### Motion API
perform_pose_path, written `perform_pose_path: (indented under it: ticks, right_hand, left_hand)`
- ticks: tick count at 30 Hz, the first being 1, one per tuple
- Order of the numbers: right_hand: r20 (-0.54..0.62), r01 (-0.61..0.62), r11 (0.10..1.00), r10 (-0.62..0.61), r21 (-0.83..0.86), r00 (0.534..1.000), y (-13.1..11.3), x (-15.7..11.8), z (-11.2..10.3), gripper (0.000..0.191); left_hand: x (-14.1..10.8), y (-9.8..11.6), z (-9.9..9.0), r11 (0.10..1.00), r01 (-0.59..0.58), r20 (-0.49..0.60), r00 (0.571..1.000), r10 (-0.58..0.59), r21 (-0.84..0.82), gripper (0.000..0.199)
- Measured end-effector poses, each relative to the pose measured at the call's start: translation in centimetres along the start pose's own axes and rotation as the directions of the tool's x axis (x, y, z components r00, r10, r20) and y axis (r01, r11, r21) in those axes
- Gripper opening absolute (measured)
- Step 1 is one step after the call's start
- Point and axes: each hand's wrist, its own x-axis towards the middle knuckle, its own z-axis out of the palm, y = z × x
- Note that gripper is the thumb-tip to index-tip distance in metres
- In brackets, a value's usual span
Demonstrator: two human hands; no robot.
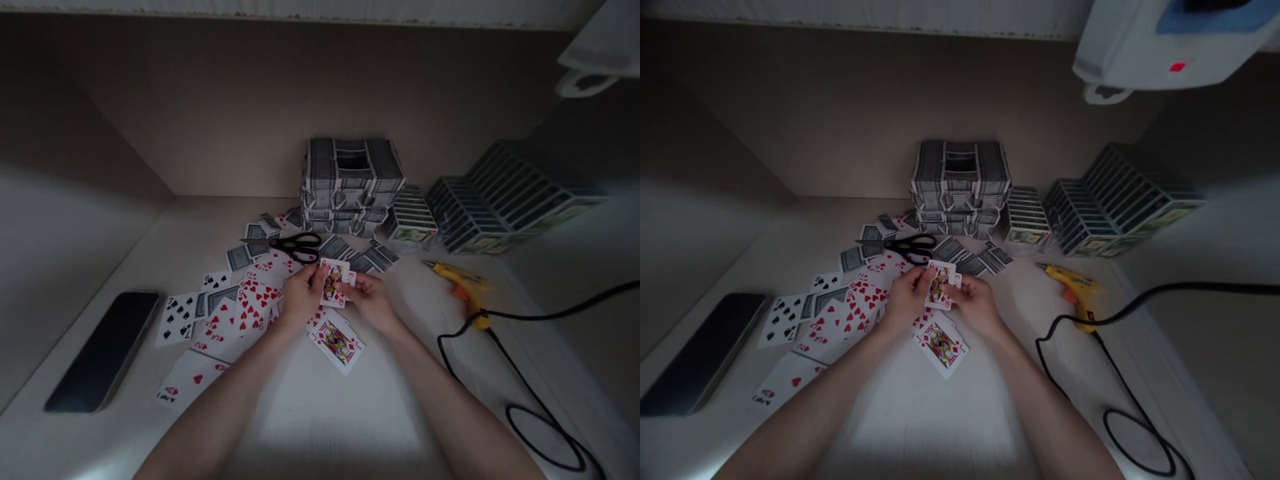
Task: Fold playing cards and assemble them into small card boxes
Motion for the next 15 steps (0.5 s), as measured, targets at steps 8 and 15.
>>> perform_pose_path:
  ticks: [8,15]
  right_hand:
    - [0.007,-0.012,1.0,0.012,0.023,1.0,-0.01,-0.02,-0.07,0.03]
    - [0.03,-0.01,0.999,0.009,0.034,1.0,0.05,-0.15,0.0,0.029]
  left_hand:
    - [-0.04,-0.07,0.07,0.981,-0.047,0.006,0.999,0.047,0.19,0.038]
    - [-0.13,-0.15,0.1,0.997,-0.049,-0.04,0.998,0.052,0.059,0.041]
